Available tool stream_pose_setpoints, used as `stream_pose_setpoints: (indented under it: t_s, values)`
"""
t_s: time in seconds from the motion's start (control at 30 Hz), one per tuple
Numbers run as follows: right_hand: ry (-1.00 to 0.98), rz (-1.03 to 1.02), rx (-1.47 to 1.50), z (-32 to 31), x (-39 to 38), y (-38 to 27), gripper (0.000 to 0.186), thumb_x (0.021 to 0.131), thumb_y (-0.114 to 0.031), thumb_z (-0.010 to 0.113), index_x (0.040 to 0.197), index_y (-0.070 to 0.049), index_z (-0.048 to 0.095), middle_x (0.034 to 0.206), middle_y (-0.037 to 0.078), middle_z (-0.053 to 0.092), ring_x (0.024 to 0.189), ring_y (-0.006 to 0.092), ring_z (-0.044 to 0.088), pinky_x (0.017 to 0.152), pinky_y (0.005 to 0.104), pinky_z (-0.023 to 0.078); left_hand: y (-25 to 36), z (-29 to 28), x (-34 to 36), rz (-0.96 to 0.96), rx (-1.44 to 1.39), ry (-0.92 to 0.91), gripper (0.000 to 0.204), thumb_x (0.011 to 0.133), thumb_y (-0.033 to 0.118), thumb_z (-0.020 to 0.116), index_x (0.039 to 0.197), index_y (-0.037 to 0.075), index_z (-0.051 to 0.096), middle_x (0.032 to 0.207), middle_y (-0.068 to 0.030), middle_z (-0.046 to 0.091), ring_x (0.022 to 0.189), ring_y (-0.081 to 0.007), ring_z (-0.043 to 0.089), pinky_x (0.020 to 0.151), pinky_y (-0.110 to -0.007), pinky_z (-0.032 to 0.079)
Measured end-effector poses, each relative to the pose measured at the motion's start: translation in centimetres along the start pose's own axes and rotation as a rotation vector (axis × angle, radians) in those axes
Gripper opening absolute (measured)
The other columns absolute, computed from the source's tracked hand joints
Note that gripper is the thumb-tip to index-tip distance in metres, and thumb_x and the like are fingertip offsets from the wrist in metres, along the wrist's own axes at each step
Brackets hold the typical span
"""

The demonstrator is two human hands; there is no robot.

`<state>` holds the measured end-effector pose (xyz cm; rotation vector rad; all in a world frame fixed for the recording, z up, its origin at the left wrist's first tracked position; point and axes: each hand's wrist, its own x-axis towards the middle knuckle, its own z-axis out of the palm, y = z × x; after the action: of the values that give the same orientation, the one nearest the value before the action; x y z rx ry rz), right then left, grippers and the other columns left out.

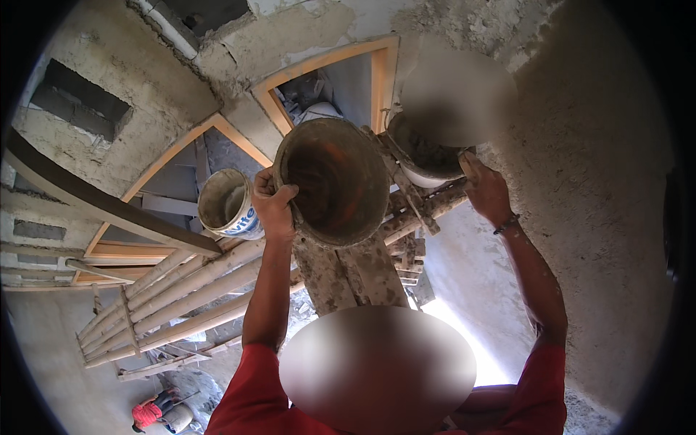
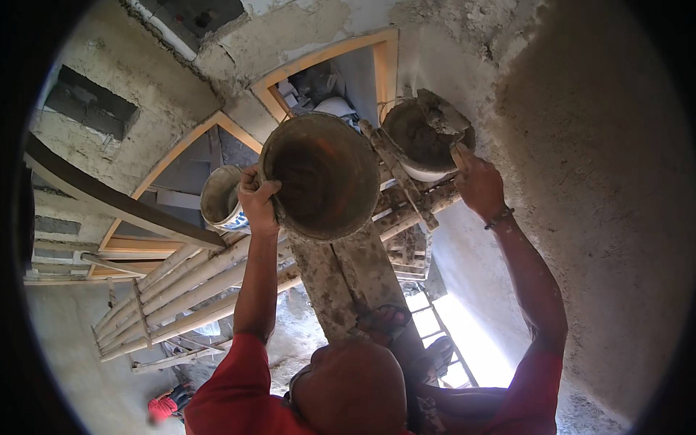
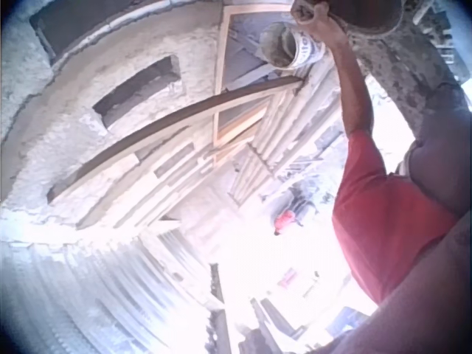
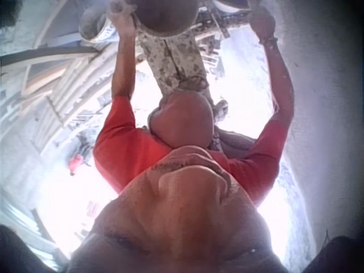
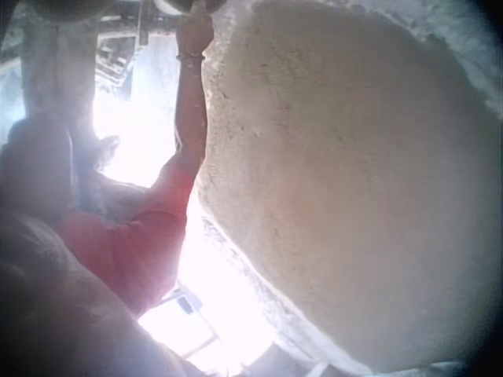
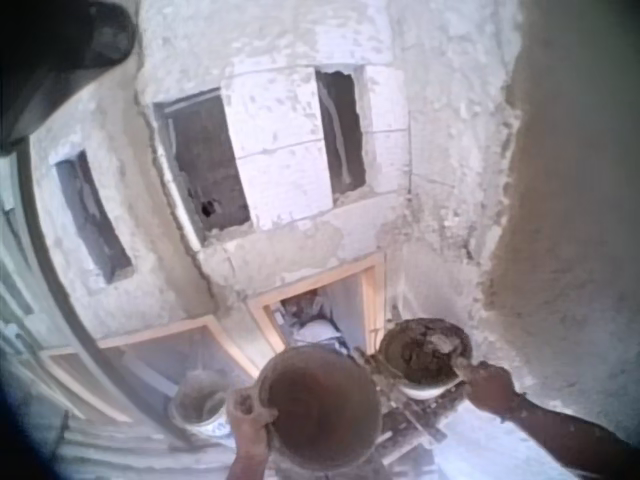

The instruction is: The person mixes plaster in a bucket with a trowel and applies it to a wall while standing on wooden scaffolding.

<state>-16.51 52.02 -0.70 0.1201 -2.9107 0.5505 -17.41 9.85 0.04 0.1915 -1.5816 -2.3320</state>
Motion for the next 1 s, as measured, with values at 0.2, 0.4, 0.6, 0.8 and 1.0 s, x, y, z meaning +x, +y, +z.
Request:
stream_pose_setpoints:
  t_s: [0.2,0.4,0.6,0.8,1.0]
  values:
    - [0.057,-0.226,-0.325,0.8,0.1,1.7,0.061,0.078,-0.01,0.062,0.138,-0.02,0.051,0.099,0.014,0.064,0.079,0.0352,0.065,0.071,0.0451,0.056,-0.2,-1.8,-0.6,-0.036,0.002,-0.088,0.039,0.068,-0.01,0.062,0.106,-0.004,0.057,0.094,-0.0102,0.069,0.079,-0.0137,0.065,0.078,-0.027,0.053]
    - [-0.335,-0.03,0.217,-9.4,-1.6,-7.6,0.059,0.077,-0.002,0.065,0.134,-0.013,0.055,0.111,0.018,0.069,0.091,0.0283,0.071,0.084,0.0395,0.057,0.6,-2.5,-0.5,-0.149,0.025,-0.221,0.04,0.068,-0.008,0.064,0.108,-0.004,0.058,0.096,-0.0089,0.069,0.08,-0.0121,0.065,0.075,-0.025,0.053]
    - [-0.328,-0.481,-0.088,-6.4,-3.6,-12.2,0.051,0.079,-0.006,0.061,0.131,-0.011,0.058,0.08,0.017,0.066,0.071,0.0293,0.067,0.068,0.0403,0.055,-0.2,-1.6,-0.9,-0.225,0.152,-0.434,0.041,0.068,-0.008,0.064,0.108,-0.002,0.059,0.092,-0.0052,0.067,0.077,-0.0103,0.062,0.071,-0.024,0.051]
    - [-0.352,-0.489,-0.221,2.9,-4.9,-16.2,0.02,0.078,-0.011,0.062,0.097,-0.005,0.066,0.077,0.012,0.064,0.074,0.0273,0.066,0.066,0.0412,0.053,-0.9,0.5,-1.9,-0.299,0.215,-0.527,0.04,0.067,-0.009,0.064,0.105,0.0,0.061,0.092,-0.0034,0.067,0.082,-0.0091,0.062,0.074,-0.024,0.051]
    - [-0.51,-0.559,-0.151,5.9,-8.9,-17.5,0.012,0.079,-0.012,0.062,0.088,-0.006,0.066,0.073,0.01,0.065,0.071,0.0277,0.067,0.062,0.0396,0.054,-1.4,-1.0,-0.3,-0.264,0.236,-0.495,0.04,0.066,-0.008,0.063,0.105,-0.001,0.062,0.094,-0.0041,0.068,0.082,-0.01,0.063,0.075,-0.024,0.051]
